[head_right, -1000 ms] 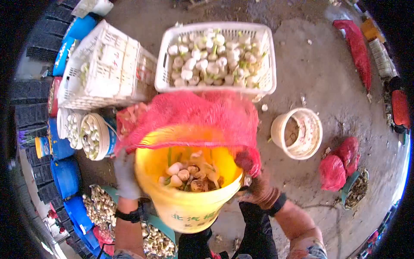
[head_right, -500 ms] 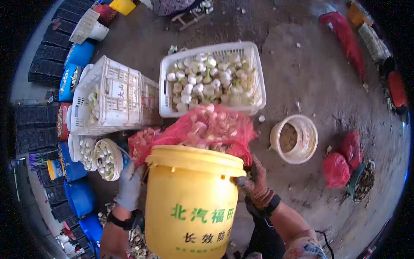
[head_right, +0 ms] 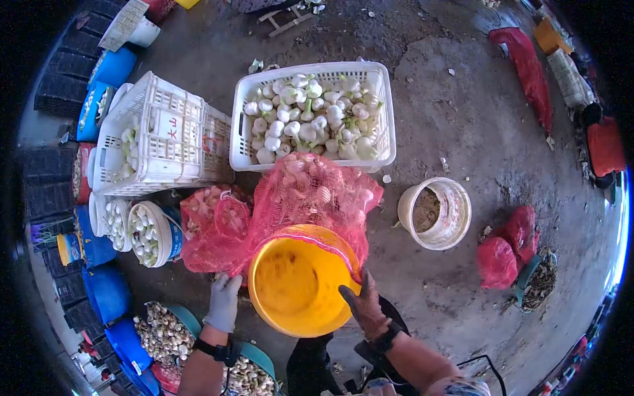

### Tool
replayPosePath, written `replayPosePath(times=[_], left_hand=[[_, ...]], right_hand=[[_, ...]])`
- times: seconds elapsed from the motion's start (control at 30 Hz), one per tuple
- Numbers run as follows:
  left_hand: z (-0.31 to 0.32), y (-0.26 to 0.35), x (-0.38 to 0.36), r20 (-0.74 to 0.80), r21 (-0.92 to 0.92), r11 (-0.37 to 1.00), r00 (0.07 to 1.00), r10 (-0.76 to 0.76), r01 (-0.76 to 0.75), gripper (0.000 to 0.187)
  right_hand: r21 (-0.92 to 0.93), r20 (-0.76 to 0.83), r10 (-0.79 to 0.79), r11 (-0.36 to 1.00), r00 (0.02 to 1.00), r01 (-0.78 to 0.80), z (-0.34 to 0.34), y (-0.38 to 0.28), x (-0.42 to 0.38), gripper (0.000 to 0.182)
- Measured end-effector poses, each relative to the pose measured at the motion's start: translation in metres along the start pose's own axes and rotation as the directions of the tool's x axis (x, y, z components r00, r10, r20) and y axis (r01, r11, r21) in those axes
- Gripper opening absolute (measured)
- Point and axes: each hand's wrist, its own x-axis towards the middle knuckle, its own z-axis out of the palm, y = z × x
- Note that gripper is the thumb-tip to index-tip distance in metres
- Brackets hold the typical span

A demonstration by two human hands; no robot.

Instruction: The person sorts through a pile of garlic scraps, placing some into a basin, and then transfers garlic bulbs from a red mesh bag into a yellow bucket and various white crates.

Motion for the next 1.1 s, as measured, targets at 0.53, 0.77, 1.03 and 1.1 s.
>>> replayPosePath(times=[0.53, 0.77, 1.03, 1.1], left_hand=[[-0.015, 0.044, 0.060, -0.240, -0.643, 0.760, 0.968, -0.077, -0.099, 0.030], [0.000, 0.120, 0.045, -0.038, -0.661, 0.750, 0.999, 0.010, -0.033, 0.015], [0.015, 0.149, 0.044, -0.045, -0.585, 0.810, 0.999, 0.029, -0.050, 0.013], [0.019, 0.148, 0.047, -0.092, -0.558, 0.820, 0.991, 0.094, -0.129, 0.014]], right_hand=[[-0.503, 0.328, 0.311, 0.857, 0.892, -0.114, 0.074, 0.133, -0.030, 0.052], [-0.081, 0.224, -0.109, 0.988, 0.968, 0.130, 0.082, -0.047, 0.105, 0.031], [-0.435, 0.045, -0.588, 0.716, 0.808, 0.546, 0.048, -0.147, 0.196, 0.030], [-0.553, 0.215, -0.538, 0.621, 0.815, 0.556, 0.057, -0.136, 0.186, 0.029]])
